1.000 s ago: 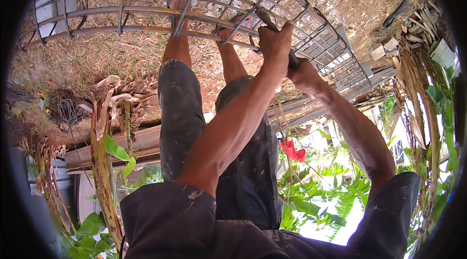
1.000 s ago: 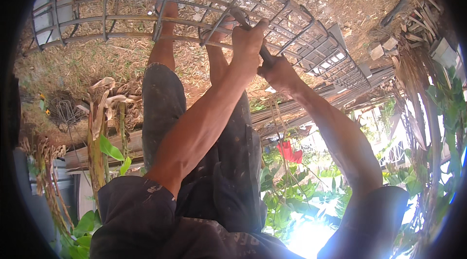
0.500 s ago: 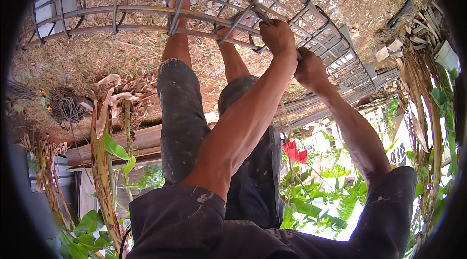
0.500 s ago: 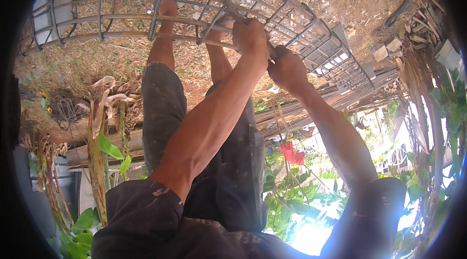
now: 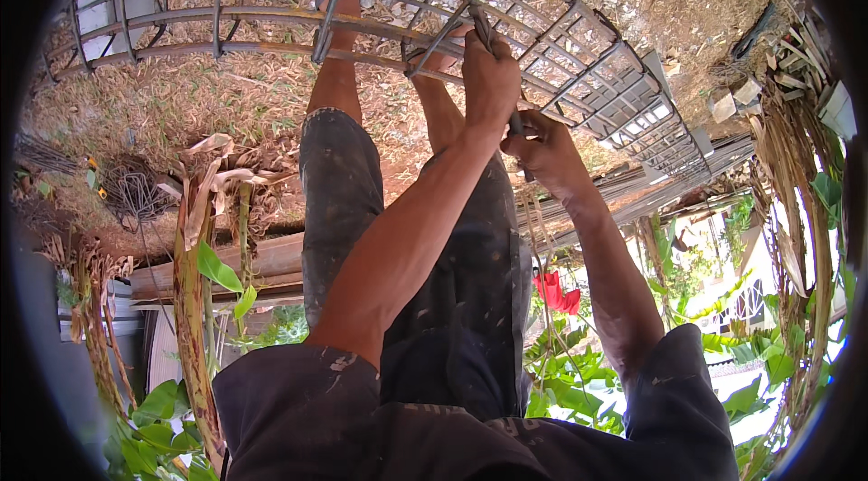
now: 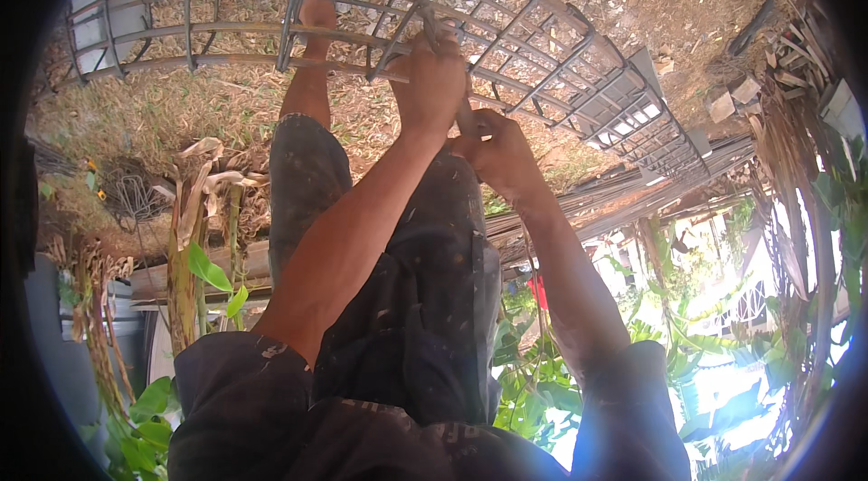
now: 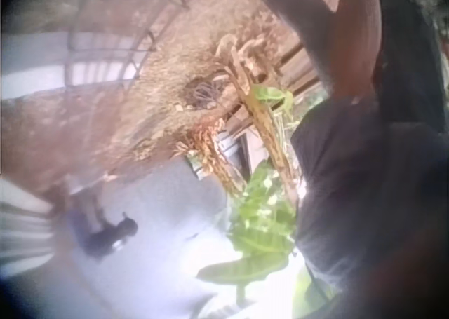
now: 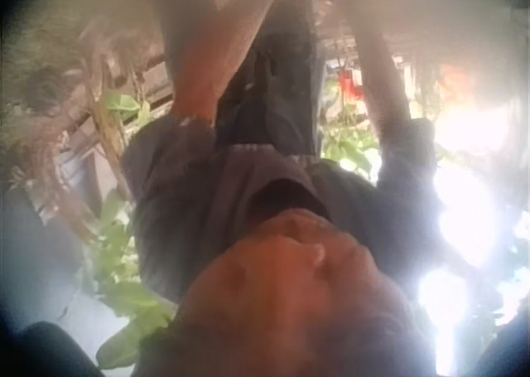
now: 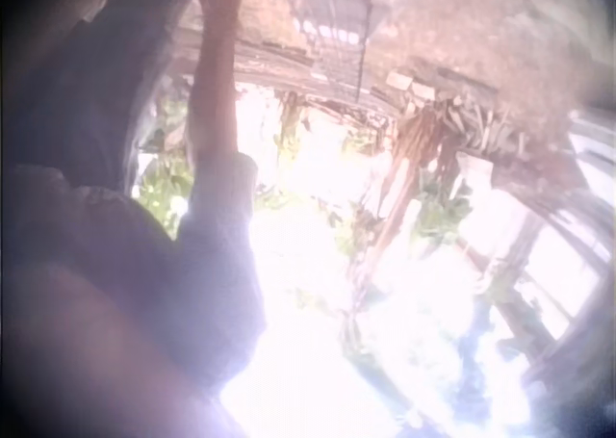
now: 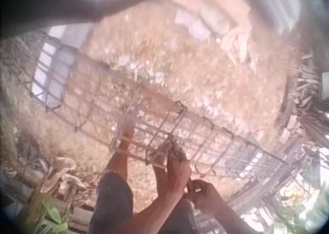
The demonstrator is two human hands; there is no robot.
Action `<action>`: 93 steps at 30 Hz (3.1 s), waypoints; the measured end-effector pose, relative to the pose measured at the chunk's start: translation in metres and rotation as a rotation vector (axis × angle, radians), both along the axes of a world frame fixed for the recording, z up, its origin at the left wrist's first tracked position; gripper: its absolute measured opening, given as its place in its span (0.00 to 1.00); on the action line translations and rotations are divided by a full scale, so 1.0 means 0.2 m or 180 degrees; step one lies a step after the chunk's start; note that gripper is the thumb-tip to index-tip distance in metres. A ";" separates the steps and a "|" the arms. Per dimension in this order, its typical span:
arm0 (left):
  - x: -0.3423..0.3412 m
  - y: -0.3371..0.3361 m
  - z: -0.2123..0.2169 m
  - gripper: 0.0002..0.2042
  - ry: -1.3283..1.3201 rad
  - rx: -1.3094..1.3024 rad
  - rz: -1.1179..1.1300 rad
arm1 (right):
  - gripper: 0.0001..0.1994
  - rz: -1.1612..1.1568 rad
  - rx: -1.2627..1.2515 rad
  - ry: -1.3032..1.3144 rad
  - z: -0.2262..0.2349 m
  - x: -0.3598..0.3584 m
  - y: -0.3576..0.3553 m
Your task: The person uses pliers to twist wire ties around the intersections of a rebar mesh grid laid on the ground. They move along the grid, securing multiple joints one by one, while another worker is visible nearby.
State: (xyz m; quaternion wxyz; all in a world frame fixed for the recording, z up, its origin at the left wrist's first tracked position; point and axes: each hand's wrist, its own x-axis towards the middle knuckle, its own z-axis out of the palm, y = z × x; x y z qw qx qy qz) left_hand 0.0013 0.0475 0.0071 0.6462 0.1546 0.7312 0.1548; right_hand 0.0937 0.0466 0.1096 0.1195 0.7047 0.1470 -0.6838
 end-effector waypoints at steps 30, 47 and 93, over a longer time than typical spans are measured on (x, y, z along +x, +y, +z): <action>-0.26 0.10 -0.05 0.13 0.1632 0.1804 -0.2772 | 0.33 -0.1487 -0.0416 0.1447 -0.16 0.13 -0.18; -0.04 -0.16 0.27 0.12 -0.0735 0.0228 -0.1016 | 0.34 0.1421 0.1688 -0.2228 -0.49 0.39 -0.59; -1.29 0.25 0.18 0.12 -0.0274 0.0471 -0.1732 | 0.08 -0.0258 0.2197 -0.1542 -0.19 -0.92 0.05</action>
